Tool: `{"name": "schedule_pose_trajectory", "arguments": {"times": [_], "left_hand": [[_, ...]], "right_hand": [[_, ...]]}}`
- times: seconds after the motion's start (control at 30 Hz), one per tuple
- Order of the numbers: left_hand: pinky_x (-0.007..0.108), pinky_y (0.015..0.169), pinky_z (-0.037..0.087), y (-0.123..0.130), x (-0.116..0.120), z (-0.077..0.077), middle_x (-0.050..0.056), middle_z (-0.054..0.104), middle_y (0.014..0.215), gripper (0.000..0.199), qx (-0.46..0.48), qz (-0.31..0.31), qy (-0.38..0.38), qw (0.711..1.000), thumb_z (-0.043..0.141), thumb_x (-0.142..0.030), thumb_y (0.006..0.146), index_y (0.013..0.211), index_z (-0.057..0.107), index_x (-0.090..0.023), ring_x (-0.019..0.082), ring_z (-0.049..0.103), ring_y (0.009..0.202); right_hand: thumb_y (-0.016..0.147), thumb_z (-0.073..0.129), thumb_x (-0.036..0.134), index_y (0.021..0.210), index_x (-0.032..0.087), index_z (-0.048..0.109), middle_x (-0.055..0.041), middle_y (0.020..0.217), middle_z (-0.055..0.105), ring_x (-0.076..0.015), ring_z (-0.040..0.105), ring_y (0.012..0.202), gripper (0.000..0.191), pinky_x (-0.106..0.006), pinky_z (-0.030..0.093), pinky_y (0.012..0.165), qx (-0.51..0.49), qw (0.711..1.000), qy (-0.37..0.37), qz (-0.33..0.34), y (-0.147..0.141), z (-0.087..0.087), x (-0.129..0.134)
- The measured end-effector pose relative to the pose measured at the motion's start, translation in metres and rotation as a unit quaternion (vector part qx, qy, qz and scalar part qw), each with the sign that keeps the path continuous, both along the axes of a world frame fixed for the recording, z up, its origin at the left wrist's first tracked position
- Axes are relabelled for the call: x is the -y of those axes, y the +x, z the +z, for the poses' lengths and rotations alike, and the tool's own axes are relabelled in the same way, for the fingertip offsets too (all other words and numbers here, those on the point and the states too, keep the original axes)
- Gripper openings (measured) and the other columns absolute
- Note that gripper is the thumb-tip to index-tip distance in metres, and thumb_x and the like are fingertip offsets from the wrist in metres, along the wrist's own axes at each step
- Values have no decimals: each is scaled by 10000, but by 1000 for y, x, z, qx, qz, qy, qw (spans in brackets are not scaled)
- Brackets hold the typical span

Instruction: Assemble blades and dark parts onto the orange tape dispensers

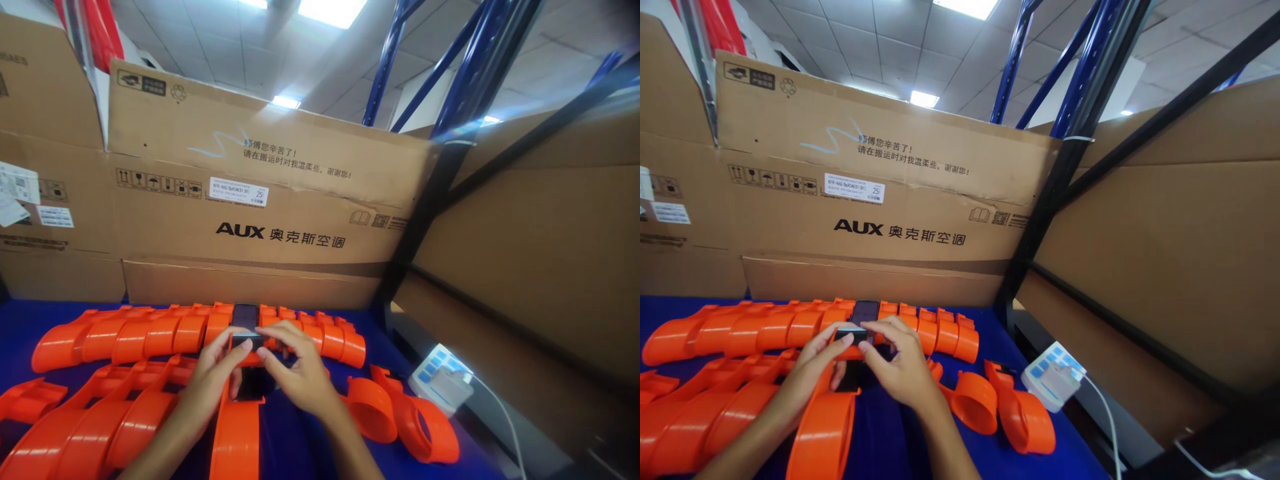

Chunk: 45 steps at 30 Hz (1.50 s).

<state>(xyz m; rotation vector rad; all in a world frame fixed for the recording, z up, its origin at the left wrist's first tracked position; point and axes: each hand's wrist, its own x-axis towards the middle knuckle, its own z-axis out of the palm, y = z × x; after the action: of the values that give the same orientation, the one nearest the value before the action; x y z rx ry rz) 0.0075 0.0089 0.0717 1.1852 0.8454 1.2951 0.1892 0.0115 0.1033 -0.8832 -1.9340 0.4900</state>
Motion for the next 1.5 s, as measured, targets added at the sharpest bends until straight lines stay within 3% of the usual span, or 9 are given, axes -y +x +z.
{"name": "schedule_pose_trajectory", "arguments": {"times": [0.3, 0.53, 0.63, 0.73, 0.93, 1.13, 1.3, 1.5], "left_hand": [[180, 375, 267, 0, 2, 2, -82, 502, 445, 340, 19, 3, -13, 1000, 730, -505, 842, 967, 672, -195, 68, 390, 335], [196, 378, 327, -9, 0, 6, -47, 582, 450, 406, 53, 8, -17, 998, 698, -532, 863, 1044, 648, -172, 102, 456, 336], [217, 365, 330, -15, -8, 2, -38, 546, 379, 461, 68, -10, -17, 998, 658, -578, 870, 1012, 659, -140, 133, 462, 316], [223, 369, 328, -19, -14, -3, -32, 549, 369, 503, 82, -17, -20, 996, 649, -595, 867, 1049, 668, -126, 137, 461, 304], [222, 356, 314, -22, -19, -7, -24, 557, 366, 479, 87, -33, -42, 995, 692, -576, 835, 1024, 672, -136, 151, 492, 300], [214, 341, 326, -18, -17, -5, 59, 742, 576, 433, 80, -15, -24, 996, 661, -543, 871, 1057, 625, -154, 125, 495, 297], [217, 330, 331, -15, -14, -2, 94, 782, 666, 455, 81, 4, -27, 996, 680, -536, 855, 1086, 617, -149, 116, 486, 291], [198, 342, 313, -6, -3, 5, 43, 741, 622, 434, 68, 24, -25, 997, 713, -516, 843, 1081, 620, -165, 90, 452, 313]], "right_hand": [[944, 680, 314, 1233, 270, 736, -67, 1022, 702, -200, 635, 853, 297, -299, 493, 663, -12, 1000, -6, -1, 0, 2, 2], [944, 653, 274, 1164, 254, 728, -59, 1023, 746, -220, 677, 891, 234, -349, 527, 822, -48, 997, 28, -57, 5, 0, 3], [957, 621, 292, 1139, 233, 713, -57, 965, 747, -213, 666, 818, 211, -345, 530, 784, -60, 993, 32, -101, 8, -3, 0], [940, 632, 265, 1085, 222, 711, -62, 974, 749, -224, 663, 863, 170, -351, 518, 821, 1, 993, 30, -118, 8, -3, -4], [869, 679, 180, 990, 233, 727, -58, 947, 741, -239, 638, 908, 141, -345, 472, 817, 201, 976, 3, -80, 5, -6, -6], [949, 600, 197, 995, 237, 729, -52, 939, 750, -237, 634, 925, 142, -356, 438, 870, 234, 970, -10, -60, 5, -10, -5], [992, 551, 211, 910, 230, 726, -45, 889, 743, -224, 622, 866, 194, -344, 434, 820, 215, 974, -5, -68, 5, -7, -5], [1026, 538, 301, 1095, 236, 740, -76, 1038, 756, -247, 659, 990, 223, -377, 483, 902, 76, 994, 0, -81, 5, 1, 0]]}}
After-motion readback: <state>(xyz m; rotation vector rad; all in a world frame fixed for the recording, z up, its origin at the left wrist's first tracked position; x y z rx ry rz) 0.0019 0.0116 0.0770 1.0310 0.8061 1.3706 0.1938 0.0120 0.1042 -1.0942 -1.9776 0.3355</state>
